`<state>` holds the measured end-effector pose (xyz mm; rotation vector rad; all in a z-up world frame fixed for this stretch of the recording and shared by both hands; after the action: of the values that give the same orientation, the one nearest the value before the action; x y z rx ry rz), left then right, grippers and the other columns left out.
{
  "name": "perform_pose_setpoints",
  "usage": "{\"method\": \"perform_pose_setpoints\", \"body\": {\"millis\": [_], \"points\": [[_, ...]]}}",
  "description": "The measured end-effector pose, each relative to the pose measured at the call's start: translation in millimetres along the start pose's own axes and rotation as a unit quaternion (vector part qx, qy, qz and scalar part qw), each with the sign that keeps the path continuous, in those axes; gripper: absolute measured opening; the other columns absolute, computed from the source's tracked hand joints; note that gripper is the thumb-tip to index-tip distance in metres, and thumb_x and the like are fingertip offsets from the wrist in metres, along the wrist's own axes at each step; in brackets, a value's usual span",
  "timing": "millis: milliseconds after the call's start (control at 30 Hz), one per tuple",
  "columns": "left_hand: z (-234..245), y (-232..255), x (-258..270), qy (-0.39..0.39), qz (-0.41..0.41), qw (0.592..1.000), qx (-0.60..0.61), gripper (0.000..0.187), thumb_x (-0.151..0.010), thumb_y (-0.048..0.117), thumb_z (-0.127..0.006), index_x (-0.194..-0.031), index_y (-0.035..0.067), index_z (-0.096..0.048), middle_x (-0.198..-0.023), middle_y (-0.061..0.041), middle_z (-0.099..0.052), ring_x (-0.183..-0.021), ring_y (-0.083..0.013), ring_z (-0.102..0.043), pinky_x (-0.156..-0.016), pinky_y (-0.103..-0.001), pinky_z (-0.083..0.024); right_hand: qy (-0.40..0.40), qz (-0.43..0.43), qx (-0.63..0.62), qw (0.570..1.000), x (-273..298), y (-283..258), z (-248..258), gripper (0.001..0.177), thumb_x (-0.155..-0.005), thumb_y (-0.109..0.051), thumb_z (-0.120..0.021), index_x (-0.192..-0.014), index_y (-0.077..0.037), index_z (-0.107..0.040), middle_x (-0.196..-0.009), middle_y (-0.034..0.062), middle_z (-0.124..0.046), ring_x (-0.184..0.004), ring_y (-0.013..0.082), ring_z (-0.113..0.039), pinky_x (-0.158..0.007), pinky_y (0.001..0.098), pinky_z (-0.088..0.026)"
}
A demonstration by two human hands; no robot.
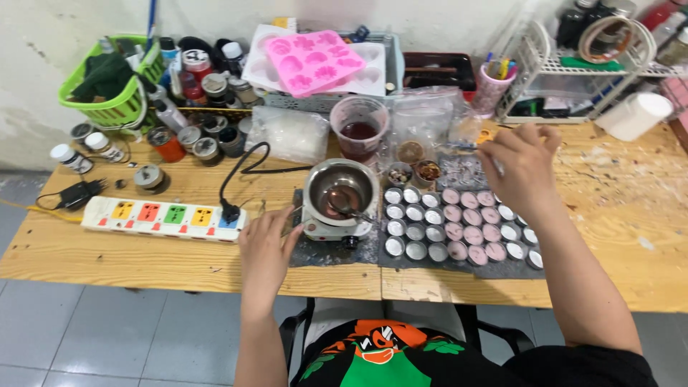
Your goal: Using a spoon to stir or transfer melted wax in a heating pot and preparing small candle tins.
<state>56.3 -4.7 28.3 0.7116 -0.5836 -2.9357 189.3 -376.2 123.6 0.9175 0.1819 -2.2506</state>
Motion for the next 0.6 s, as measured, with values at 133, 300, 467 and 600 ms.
{"method": "perform_pose_setpoints", "body": {"millis": [133, 300, 467, 600], "points": [[2.0, 8.8, 8.3, 0.023, 0.007, 1.000, -0.006, 0.044, -0.095, 0.032, -0.068, -0.133, 0.012, -0.065, -0.120, -0.006, -0.066, -0.118, -0.0245, -0.058, -0.109, -0.044, -0.033, -0.015, -0.089, 0.018, 0.996, 48.3, 52.7, -12.7, 0.005, -0.099, -0.016, -0.078, -0.097, -0.012, -0.074, -0.091, -0.0014, -0.062, -0.100, 0.0201, -0.055, -0.102, 0.0439, -0.029], [-0.6, 11.8, 13.5, 0.031, 0.051, 0.998, -0.015, 0.040, -0.097, 0.029, -0.066, -0.134, 0.015, -0.064, -0.125, -0.005, -0.063, -0.125, -0.0239, -0.052, -0.113, -0.046, -0.028, -0.037, -0.163, 0.026, 0.986, 91.2, 102.3, -59.0, 0.007, -0.094, -0.016, -0.079, -0.090, -0.010, -0.076, -0.091, -0.0009, -0.064, -0.104, 0.0227, -0.053, -0.103, 0.0480, -0.029], [-8.7, 11.6, 19.0, 0.047, 0.056, 0.997, -0.016, 0.040, -0.099, 0.024, -0.063, -0.138, 0.013, -0.062, -0.128, -0.007, -0.061, -0.128, -0.0257, -0.048, -0.115, -0.046, -0.027, -0.046, -0.207, -0.042, 0.976, 96.4, 130.0, -127.8, 0.012, -0.094, -0.019, -0.079, -0.090, -0.008, -0.077, -0.087, 0.0017, -0.064, -0.103, 0.0242, -0.052, -0.100, 0.0478, -0.029], [-12.0, 10.6, 19.2, 0.050, 0.062, 0.997, -0.006, 0.044, -0.100, 0.026, -0.062, -0.140, 0.008, -0.060, -0.129, -0.011, -0.058, -0.129, -0.0287, -0.046, -0.116, -0.048, -0.026, -0.082, -0.222, -0.058, 0.970, 94.1, 134.7, -177.4, 0.016, -0.093, -0.022, -0.078, -0.087, -0.007, -0.077, -0.089, 0.0042, -0.066, -0.106, 0.0258, -0.054, -0.096, 0.0474, -0.030]]}}
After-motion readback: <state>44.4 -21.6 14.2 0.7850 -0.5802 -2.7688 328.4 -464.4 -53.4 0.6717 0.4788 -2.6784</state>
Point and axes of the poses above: each hand's wrist, its own x-axis away from the middle knuckle, its own z-axis out of the back of the hand, y = z × x, the point moved 8 cm from there along -x, towards the middle knuckle
